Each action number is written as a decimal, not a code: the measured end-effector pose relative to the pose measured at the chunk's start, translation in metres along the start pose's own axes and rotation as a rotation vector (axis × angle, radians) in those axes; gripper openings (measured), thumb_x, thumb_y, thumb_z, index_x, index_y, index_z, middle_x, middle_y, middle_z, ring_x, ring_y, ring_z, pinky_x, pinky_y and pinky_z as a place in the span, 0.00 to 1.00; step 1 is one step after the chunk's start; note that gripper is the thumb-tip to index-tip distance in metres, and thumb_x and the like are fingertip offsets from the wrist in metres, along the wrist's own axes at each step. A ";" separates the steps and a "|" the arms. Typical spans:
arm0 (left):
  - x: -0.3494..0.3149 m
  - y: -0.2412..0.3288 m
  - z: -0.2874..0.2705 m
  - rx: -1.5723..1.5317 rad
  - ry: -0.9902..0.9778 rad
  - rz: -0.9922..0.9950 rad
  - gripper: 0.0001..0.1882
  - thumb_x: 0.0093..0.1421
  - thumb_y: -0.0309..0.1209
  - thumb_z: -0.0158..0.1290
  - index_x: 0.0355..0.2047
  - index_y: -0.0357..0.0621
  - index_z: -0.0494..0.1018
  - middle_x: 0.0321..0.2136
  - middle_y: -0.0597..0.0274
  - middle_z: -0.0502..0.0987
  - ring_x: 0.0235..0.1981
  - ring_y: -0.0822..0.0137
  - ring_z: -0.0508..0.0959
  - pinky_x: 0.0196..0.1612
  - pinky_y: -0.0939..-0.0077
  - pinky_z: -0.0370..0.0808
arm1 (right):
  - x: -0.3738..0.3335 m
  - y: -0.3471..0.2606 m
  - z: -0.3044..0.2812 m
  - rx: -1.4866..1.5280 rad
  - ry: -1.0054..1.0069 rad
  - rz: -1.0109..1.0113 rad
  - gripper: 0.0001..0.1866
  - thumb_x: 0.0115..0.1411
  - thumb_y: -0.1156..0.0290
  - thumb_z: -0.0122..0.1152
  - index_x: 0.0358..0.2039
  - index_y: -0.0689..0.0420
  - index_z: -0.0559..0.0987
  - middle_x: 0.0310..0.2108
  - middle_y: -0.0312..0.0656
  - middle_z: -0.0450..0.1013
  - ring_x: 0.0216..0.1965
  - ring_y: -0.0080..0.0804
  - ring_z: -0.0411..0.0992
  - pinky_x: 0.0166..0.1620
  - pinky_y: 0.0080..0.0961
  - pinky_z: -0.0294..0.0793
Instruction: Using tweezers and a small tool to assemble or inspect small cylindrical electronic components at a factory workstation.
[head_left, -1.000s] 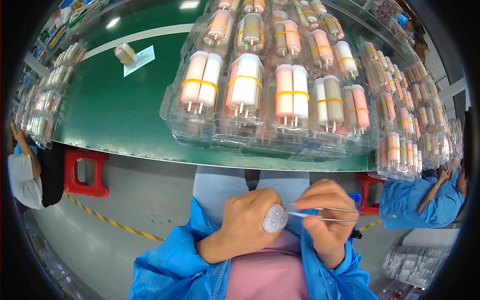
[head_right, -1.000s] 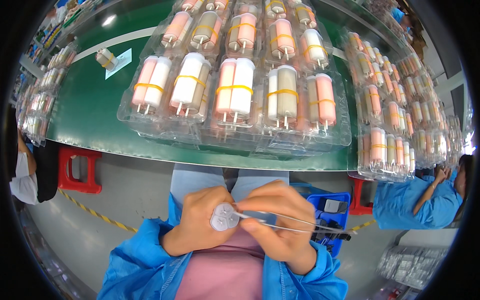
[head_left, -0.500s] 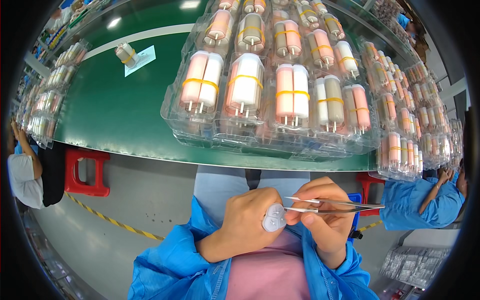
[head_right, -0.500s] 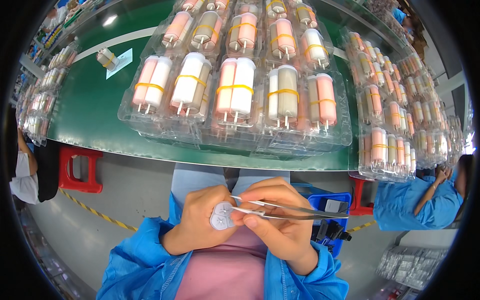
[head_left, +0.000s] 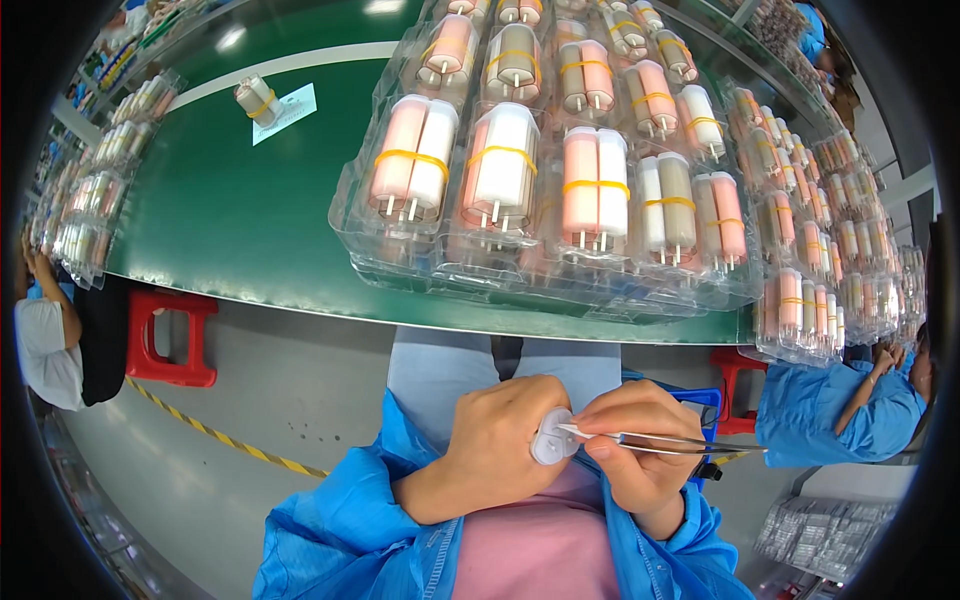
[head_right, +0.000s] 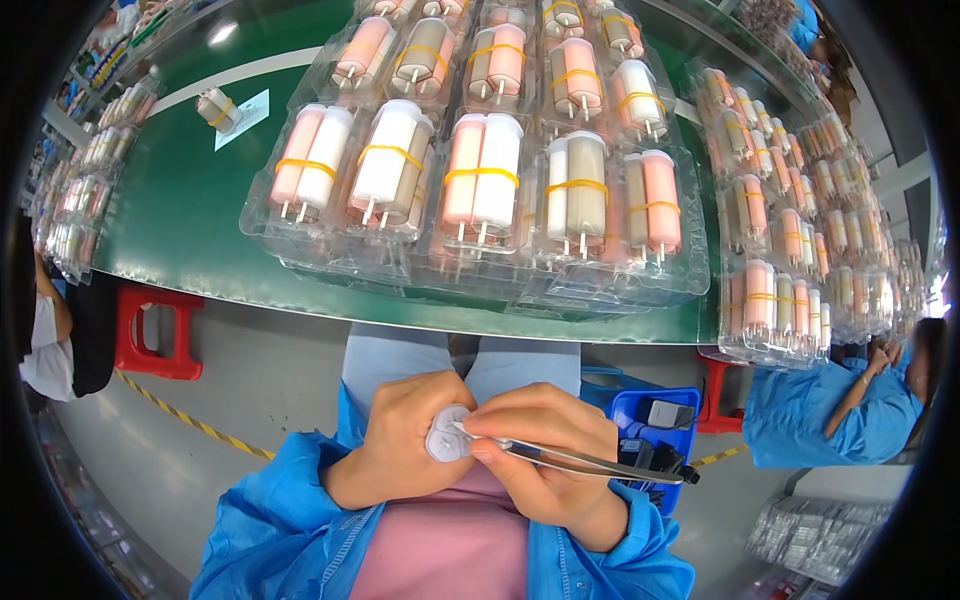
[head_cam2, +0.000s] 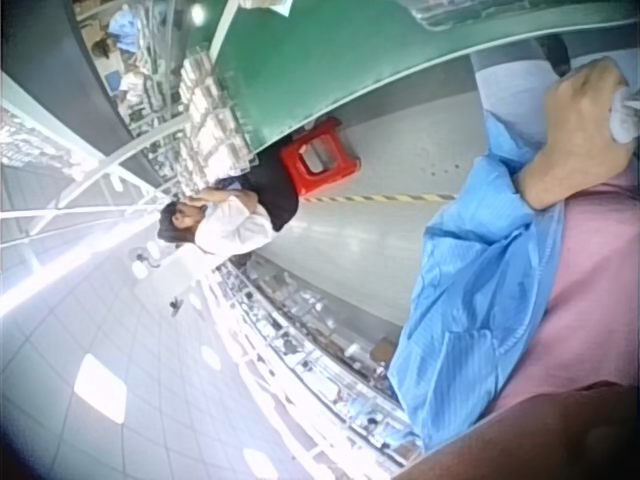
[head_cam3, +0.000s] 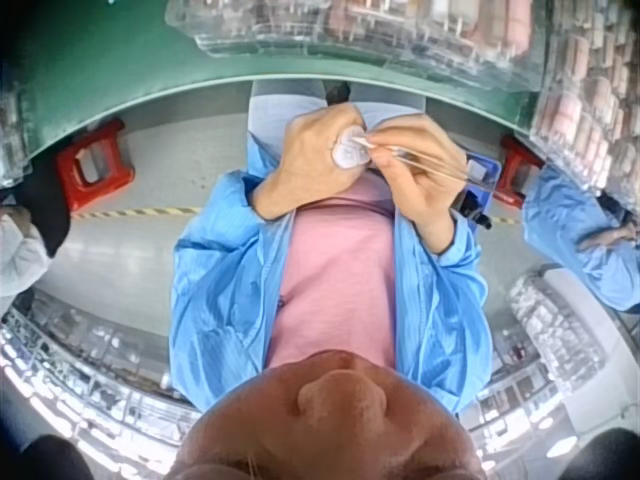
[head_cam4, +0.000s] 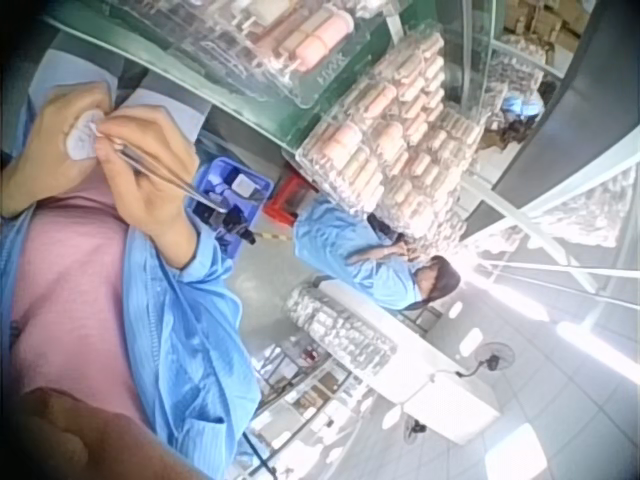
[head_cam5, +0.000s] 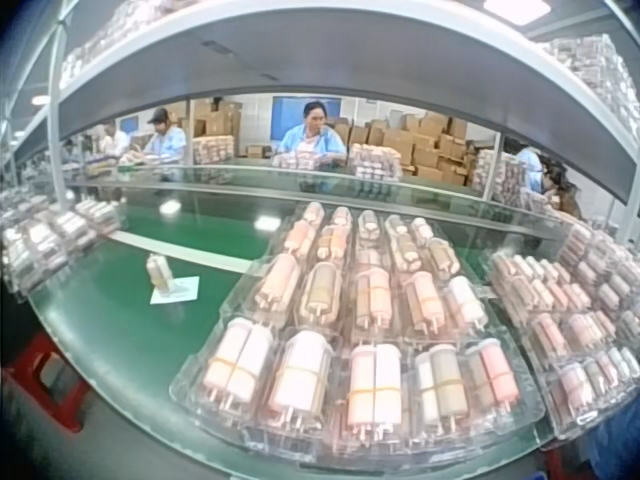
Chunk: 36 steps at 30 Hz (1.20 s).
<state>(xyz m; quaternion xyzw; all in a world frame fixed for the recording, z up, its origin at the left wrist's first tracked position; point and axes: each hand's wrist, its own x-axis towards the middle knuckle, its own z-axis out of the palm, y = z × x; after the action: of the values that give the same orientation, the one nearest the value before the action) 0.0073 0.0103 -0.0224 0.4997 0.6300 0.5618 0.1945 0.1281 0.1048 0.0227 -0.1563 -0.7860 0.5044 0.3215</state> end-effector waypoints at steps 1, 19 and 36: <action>0.000 0.000 0.000 0.000 -0.003 0.001 0.10 0.45 0.28 0.60 0.22 0.45 0.67 0.17 0.59 0.72 0.19 0.56 0.74 0.19 0.67 0.68 | 0.000 0.000 0.001 -0.010 -0.004 -0.012 0.08 0.46 0.80 0.67 0.30 0.63 0.81 0.28 0.46 0.77 0.26 0.32 0.75 0.28 0.21 0.74; 0.001 -0.001 0.001 0.241 0.054 0.113 0.09 0.41 0.24 0.57 0.21 0.45 0.66 0.17 0.61 0.67 0.19 0.60 0.72 0.19 0.68 0.67 | 0.004 -0.004 0.003 -0.141 -0.046 -0.092 0.08 0.43 0.78 0.68 0.27 0.64 0.80 0.26 0.46 0.75 0.23 0.34 0.75 0.26 0.22 0.73; 0.003 -0.002 0.003 0.119 0.133 0.123 0.12 0.40 0.18 0.61 0.19 0.41 0.68 0.16 0.58 0.68 0.16 0.57 0.70 0.18 0.69 0.65 | -0.007 0.001 -0.003 0.446 0.167 0.239 0.09 0.54 0.80 0.61 0.36 0.69 0.76 0.36 0.49 0.69 0.31 0.32 0.76 0.35 0.24 0.81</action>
<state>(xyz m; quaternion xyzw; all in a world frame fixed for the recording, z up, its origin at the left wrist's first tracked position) 0.0077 0.0145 -0.0239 0.5095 0.6419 0.5663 0.0876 0.1352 0.1030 0.0206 -0.2141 -0.6021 0.6850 0.3498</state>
